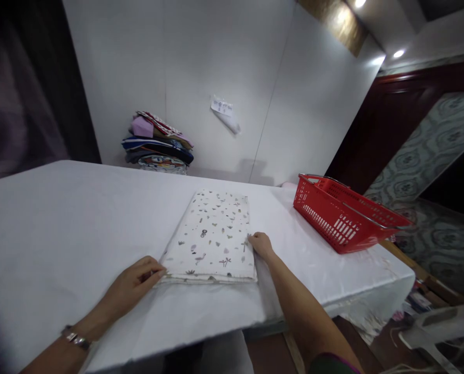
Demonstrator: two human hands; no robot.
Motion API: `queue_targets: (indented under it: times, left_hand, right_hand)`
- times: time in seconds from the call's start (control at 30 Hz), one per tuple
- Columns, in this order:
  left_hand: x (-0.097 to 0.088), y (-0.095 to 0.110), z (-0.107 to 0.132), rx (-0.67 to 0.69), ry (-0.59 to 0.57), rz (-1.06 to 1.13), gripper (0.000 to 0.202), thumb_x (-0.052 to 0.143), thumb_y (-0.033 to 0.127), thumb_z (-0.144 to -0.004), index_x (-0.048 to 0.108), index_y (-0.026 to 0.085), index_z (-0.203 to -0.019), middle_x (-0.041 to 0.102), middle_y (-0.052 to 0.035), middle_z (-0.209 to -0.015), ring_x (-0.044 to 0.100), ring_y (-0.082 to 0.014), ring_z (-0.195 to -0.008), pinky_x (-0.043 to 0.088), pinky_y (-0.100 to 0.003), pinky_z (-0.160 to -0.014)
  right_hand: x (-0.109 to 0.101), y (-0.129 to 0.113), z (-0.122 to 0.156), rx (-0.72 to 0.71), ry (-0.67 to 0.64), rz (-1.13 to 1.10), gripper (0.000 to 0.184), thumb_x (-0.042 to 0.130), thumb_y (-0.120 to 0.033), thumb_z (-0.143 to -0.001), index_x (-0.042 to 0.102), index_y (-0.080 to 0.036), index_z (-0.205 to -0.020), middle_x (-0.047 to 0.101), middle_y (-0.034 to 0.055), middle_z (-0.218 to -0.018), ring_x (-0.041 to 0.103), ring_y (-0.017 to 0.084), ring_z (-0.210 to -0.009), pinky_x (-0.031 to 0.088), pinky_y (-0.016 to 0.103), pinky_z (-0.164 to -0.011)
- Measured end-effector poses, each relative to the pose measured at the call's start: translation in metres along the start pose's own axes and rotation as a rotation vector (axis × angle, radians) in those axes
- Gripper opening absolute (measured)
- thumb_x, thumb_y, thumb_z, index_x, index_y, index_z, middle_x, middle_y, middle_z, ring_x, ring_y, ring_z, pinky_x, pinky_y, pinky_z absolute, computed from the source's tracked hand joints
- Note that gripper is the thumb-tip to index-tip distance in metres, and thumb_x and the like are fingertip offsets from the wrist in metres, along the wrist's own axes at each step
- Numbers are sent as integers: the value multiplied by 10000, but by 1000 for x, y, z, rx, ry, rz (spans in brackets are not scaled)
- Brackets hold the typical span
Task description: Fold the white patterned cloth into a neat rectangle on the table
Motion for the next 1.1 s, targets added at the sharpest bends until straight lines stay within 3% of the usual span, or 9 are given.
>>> queue_targets:
  times: [0.2,0.4,0.53,0.77,0.93,1.1]
  left_hand:
    - [0,0,0,-3,2,-6,322,449,447,-836,640,211,-728,557,4,-768,519,-118,-634,406,-228,-585]
    - [0,-1,0,5,-2,-9,330,438,453,-845,645,214,-751,559,0,-772,527,-121,-646,414,-221,-579]
    - [2,-4,0,4,-13,-5,322,442,446,-846,647,219,-749,562,3,-770,531,-120,-652,421,-222,-593]
    - [6,-11,-2,-22,-35,-7,333,430,450,-859,636,220,-733,559,2,-760,536,-123,-654,423,-218,-589]
    - [7,-11,-4,-43,-61,-12,325,438,453,-855,617,230,-701,556,10,-750,545,-122,-666,440,-208,-620]
    - [7,-11,-3,-49,-72,20,327,438,474,-850,613,235,-713,562,5,-752,554,-125,-678,461,-200,-636]
  right_hand:
    - [7,-14,-34,22,-5,-12,338,542,-470,-720,605,-152,-626,630,53,-639,543,156,-602,338,235,-526]
    - [10,-16,-60,43,59,-54,282,480,-382,-768,617,-143,-710,642,51,-699,559,141,-633,353,212,-524]
    - [12,-8,-63,48,38,-55,207,529,-321,-708,614,-143,-645,627,39,-645,559,144,-628,354,210,-523]
    - [20,-13,-91,60,14,-35,316,550,-457,-715,610,-154,-649,649,60,-673,573,162,-627,351,215,-497]
    - [21,-20,-119,68,48,-16,276,504,-394,-767,613,-153,-688,670,71,-725,589,159,-648,366,213,-516]
    - [18,-15,-124,81,54,29,223,511,-343,-766,624,-160,-708,672,61,-718,595,152,-674,368,206,-546]
Point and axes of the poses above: each hand's wrist, its own z-axis away from the middle knuckle, its own x-axis out of the palm, y = z × x, the point moved 6 cm from there along -z, towards the middle knuckle
